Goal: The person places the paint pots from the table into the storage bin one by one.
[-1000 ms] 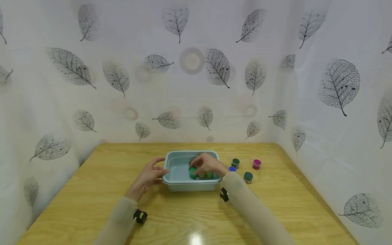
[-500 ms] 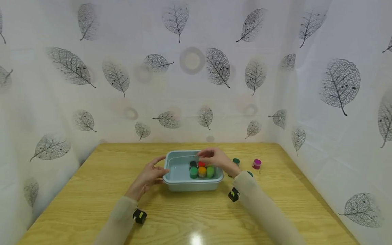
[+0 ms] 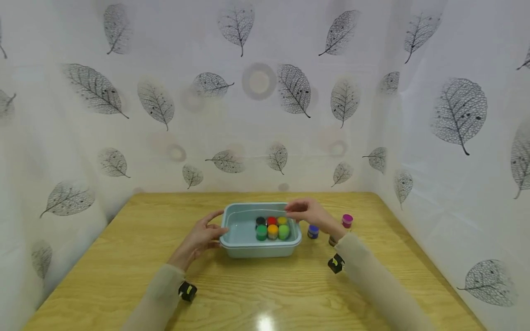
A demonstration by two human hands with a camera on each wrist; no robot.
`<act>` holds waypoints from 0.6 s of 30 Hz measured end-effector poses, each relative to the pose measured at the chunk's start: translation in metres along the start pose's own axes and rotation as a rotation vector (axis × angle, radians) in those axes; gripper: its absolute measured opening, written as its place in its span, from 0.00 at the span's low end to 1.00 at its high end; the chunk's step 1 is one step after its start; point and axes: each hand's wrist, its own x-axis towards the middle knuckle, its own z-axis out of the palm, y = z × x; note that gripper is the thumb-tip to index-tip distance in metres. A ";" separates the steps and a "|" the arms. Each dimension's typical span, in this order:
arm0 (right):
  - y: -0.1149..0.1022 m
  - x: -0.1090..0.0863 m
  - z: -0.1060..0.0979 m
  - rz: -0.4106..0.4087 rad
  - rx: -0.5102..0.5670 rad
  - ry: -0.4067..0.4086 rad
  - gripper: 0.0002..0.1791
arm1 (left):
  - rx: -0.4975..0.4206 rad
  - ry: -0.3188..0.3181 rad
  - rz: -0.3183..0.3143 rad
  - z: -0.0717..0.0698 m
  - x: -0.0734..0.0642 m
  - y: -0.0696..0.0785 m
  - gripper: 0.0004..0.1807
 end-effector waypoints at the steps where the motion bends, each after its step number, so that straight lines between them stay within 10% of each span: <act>1: 0.000 -0.002 -0.002 0.007 -0.005 -0.002 0.20 | 0.001 0.002 -0.003 0.000 0.000 0.000 0.39; 18: 0.021 -0.029 -0.047 0.062 -0.113 -0.008 0.18 | -0.010 0.005 -0.006 0.000 0.000 0.001 0.38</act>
